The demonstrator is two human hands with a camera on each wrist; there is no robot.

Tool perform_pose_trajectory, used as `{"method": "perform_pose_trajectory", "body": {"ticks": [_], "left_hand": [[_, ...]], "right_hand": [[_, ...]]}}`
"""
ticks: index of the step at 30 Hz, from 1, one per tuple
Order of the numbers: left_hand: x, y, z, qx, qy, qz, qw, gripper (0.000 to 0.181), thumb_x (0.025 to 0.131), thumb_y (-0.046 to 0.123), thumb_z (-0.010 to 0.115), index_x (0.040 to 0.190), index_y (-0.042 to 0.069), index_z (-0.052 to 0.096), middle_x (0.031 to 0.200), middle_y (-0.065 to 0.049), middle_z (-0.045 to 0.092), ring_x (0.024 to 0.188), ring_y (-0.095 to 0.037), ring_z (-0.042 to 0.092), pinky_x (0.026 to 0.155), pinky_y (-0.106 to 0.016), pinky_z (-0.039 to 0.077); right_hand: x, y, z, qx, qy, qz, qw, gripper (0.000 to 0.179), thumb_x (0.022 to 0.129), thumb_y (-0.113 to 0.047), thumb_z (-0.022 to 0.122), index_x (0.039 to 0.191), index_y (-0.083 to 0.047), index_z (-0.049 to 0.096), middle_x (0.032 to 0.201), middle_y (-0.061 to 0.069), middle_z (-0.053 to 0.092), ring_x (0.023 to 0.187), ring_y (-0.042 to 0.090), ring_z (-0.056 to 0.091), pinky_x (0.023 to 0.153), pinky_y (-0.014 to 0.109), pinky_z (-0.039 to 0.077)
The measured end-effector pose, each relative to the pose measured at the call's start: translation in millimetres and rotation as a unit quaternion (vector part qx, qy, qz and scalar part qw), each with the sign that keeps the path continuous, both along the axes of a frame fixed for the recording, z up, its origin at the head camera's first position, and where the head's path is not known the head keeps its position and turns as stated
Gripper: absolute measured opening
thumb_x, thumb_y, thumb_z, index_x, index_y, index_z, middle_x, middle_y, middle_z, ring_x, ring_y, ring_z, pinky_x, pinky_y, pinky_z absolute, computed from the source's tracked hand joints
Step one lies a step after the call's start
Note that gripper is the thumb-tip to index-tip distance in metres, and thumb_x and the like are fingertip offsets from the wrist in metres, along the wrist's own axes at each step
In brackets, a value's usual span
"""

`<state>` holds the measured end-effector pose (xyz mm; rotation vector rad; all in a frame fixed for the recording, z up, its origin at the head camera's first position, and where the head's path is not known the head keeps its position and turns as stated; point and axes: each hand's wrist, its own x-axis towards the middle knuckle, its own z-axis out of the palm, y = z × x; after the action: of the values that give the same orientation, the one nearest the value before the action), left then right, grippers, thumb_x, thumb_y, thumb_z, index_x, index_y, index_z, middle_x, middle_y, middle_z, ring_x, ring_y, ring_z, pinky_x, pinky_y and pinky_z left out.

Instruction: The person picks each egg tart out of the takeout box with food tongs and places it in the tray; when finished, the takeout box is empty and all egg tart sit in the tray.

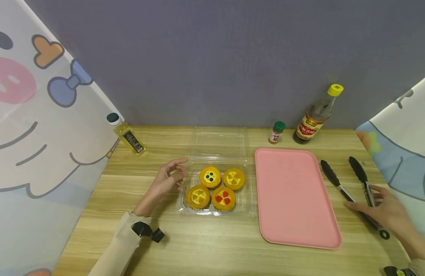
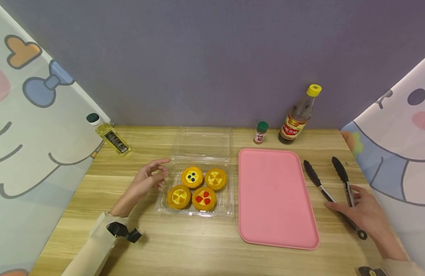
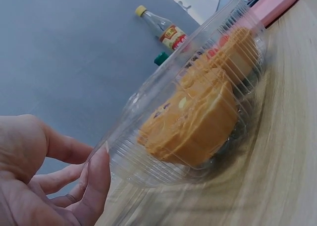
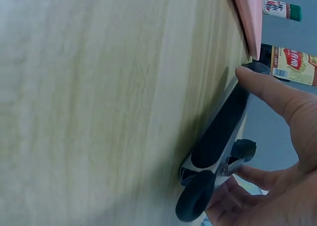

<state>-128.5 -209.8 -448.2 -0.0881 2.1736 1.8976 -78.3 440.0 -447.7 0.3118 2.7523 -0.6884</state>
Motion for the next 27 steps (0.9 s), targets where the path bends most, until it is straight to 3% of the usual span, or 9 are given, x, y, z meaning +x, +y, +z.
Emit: {"method": "perform_pose_trajectory", "body": {"ticks": [8,17,27], "left_hand": [[1.1,0.2,-0.9,0.004,0.01,0.001,0.9999,0.05,0.1,0.003,0.061,0.149,0.004,0.051,0.105,0.0,0.06,0.064,-0.009,0.06,0.053,-0.022,0.056],[-0.3,0.5,-1.3,0.006,0.001,0.004,1.0,0.051,0.1,0.002,0.06,0.151,0.006,0.05,0.108,-0.004,0.059,0.065,-0.01,0.06,0.053,-0.022,0.056],[1.5,0.2,-1.6,0.003,0.001,0.003,1.0,0.052,0.1,0.001,0.061,0.151,0.006,0.05,0.108,-0.005,0.059,0.065,-0.011,0.06,0.054,-0.023,0.058]], "right_hand": [[-8.4,-3.1,-2.7,0.008,-0.004,-0.006,0.9999,0.124,0.091,-0.059,0.072,0.154,0.024,0.005,0.132,0.054,0.034,0.112,0.065,0.044,0.081,0.069,0.051],[-11.3,-6.5,-5.3,0.025,0.018,-0.017,0.9994,0.122,0.091,-0.061,0.072,0.149,0.029,0.013,0.134,0.055,0.033,0.113,0.066,0.044,0.084,0.071,0.049],[-8.1,-1.8,-6.0,0.037,0.037,-0.03,0.9982,0.118,0.091,-0.063,0.069,0.154,0.022,0.016,0.141,0.053,0.036,0.116,0.067,0.046,0.084,0.07,0.051]]}}
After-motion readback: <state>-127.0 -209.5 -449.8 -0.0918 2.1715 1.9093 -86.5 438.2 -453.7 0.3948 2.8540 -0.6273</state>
